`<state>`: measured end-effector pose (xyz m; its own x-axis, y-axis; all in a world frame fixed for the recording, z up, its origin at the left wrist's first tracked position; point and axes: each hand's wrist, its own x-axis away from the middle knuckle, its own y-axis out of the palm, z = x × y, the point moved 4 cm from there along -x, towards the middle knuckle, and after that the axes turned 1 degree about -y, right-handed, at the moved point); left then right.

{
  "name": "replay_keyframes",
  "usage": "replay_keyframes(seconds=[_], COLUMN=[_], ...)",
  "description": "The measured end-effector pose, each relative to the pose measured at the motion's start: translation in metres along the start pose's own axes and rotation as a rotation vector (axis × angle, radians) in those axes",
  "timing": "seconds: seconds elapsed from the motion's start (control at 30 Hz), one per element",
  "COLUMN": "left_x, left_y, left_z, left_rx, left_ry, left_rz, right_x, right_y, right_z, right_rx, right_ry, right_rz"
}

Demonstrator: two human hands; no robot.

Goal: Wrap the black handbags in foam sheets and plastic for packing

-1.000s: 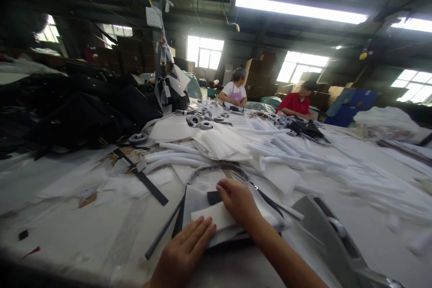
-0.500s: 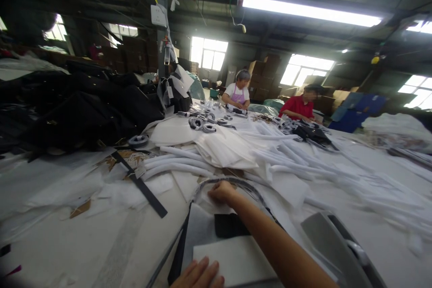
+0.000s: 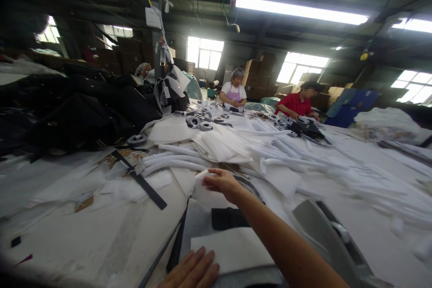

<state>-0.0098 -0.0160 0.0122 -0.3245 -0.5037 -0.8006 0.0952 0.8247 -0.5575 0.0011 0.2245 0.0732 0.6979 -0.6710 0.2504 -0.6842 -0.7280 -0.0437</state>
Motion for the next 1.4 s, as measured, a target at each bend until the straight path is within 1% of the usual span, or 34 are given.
replay_keyframes(seconds=[0.17, 0.27, 0.37, 0.5, 0.6, 0.7, 0.8, 0.87, 0.97, 1.03, 1.07, 1.13, 1.2, 1.3, 1.37, 1.4], left_x=[-0.005, -0.01, -0.012, -0.01, -0.009, -0.009, -0.009, -0.008, -0.008, -0.008, -0.007, -0.004, 0.0, 0.008, 0.012, 0.013], left_y=[-0.013, -0.02, -0.023, -0.024, -0.024, -0.026, -0.026, -0.026, -0.025, -0.026, -0.026, -0.027, -0.026, -0.024, -0.023, -0.023], left_z=[0.001, 0.001, 0.003, 0.005, 0.005, 0.004, 0.004, 0.004, 0.005, 0.004, 0.003, 0.0, -0.003, -0.009, -0.009, -0.008], left_rx=[0.012, 0.014, -0.006, -0.028, -0.023, -0.014, -0.005, 0.011, 0.051, 0.1, 0.134, 0.207, 0.273, 0.341, 0.359, 0.361], left_ry=[-0.038, -0.024, 0.002, 0.014, 0.02, 0.021, 0.013, 0.01, 0.001, -0.047, -0.081, -0.161, -0.243, -0.385, -0.416, -0.397], left_rz=[0.06, 0.038, 0.015, 0.007, -0.023, -0.039, -0.041, -0.068, -0.092, -0.08, -0.067, -0.044, -0.042, -0.094, -0.116, -0.116], right_x=[0.018, 0.032, 0.043, 0.043, 0.038, 0.045, 0.07, 0.094, 0.13, 0.149, 0.157, 0.167, 0.174, 0.179, 0.182, 0.183], right_y=[0.003, 0.008, 0.012, 0.008, 0.007, 0.012, 0.021, 0.026, 0.03, 0.032, 0.032, 0.033, 0.034, 0.035, 0.036, 0.037], right_z=[-0.017, -0.023, -0.024, -0.027, -0.036, -0.048, -0.051, -0.044, -0.023, -0.005, 0.003, 0.017, 0.025, 0.029, 0.029, 0.028], right_rx=[-0.062, -0.056, -0.049, -0.043, -0.015, 0.052, 0.149, 0.207, 0.419, 0.547, 0.575, 0.568, 0.571, 0.56, 0.543, 0.539], right_ry=[-0.122, -0.2, -0.259, -0.303, -0.315, -0.339, -0.381, -0.398, -0.461, -0.523, -0.549, -0.582, -0.612, -0.648, -0.666, -0.674], right_rz=[0.02, 0.03, 0.055, 0.119, 0.151, 0.116, 0.041, -0.003, -0.047, -0.088, -0.109, -0.154, -0.177, -0.178, -0.183, -0.194])
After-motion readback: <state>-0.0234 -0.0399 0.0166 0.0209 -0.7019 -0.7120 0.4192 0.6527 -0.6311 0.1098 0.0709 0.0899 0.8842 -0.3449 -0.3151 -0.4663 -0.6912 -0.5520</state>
